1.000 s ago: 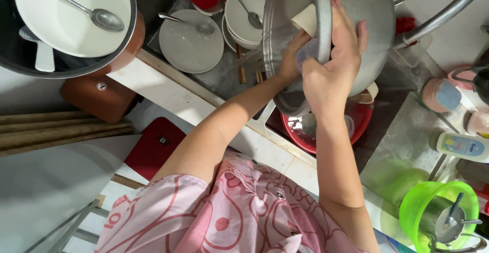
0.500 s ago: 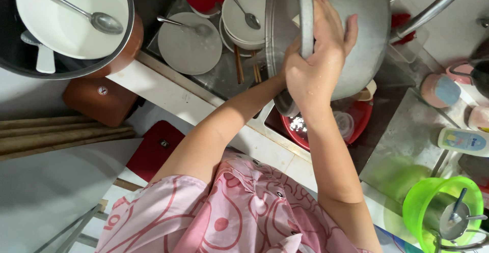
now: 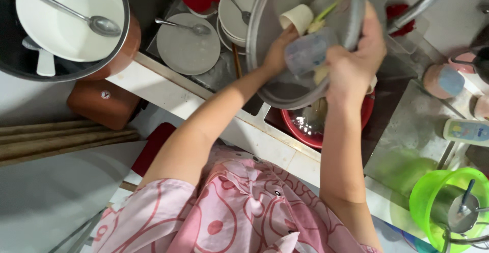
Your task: The person walks to the kitchen sink, fills a metal basin with soapy water, and washes baby bottle parts including a bottle, nipple, cap, and a small cup, scrubbing them with a bottle brush and sponge. They then rinse the items under running tap water in the basin.
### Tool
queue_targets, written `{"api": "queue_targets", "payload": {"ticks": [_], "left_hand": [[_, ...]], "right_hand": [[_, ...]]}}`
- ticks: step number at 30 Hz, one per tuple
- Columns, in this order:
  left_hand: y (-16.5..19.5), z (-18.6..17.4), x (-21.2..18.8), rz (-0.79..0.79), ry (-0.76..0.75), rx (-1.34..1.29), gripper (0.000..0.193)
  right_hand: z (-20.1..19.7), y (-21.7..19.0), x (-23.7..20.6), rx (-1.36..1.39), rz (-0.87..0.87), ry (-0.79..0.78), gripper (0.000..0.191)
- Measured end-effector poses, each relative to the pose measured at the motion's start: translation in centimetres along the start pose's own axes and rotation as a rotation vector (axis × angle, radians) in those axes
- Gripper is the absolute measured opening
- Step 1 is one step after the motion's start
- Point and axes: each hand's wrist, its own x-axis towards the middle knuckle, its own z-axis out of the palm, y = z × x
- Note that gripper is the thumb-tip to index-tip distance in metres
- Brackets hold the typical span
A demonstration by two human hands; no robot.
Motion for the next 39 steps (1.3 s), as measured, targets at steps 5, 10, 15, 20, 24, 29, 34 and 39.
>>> {"api": "queue_targets", "payload": {"ticks": [5, 10, 15, 20, 24, 29, 34, 39], "left_hand": [[0.9, -4.4, 0.3, 0.035, -0.222, 0.650, 0.074], [4.3, -6.9, 1.3, -0.235, -0.574, 0.885, 0.056], [7.5, -8.9, 1.5, 0.241, -0.413, 1.219, 0.049], [7.0, -9.7, 1.8, 0.276, -0.100, 1.063, 0.063], [5.0, -9.0, 2.8, 0.115, -0.011, 0.777, 0.060], [4.6, -8.1, 2.7, 0.059, -0.028, 0.865, 0.065], [5.8, -7.6, 2.2, 0.034, -0.059, 0.901, 0.067], [6.1, -8.2, 2.2, 0.004, -0.063, 0.901, 0.069]], "right_hand": [[-4.1, 5.0, -0.7, 0.457, 0.208, 0.120, 0.085], [-7.0, 11.1, -2.5, 0.710, 0.267, 0.131, 0.084], [-9.2, 16.5, -4.3, 0.823, 0.434, 0.235, 0.086], [-9.9, 19.9, -5.3, 0.941, 0.520, 0.304, 0.085], [-10.8, 20.4, -4.5, 0.823, 0.524, 0.281, 0.074], [-13.2, 19.9, 3.8, 0.381, 0.280, 0.128, 0.061], [-11.6, 19.8, 12.0, 0.162, 0.418, 0.068, 0.059], [-10.2, 20.2, 16.1, 0.294, 0.548, 0.137, 0.050]]}}
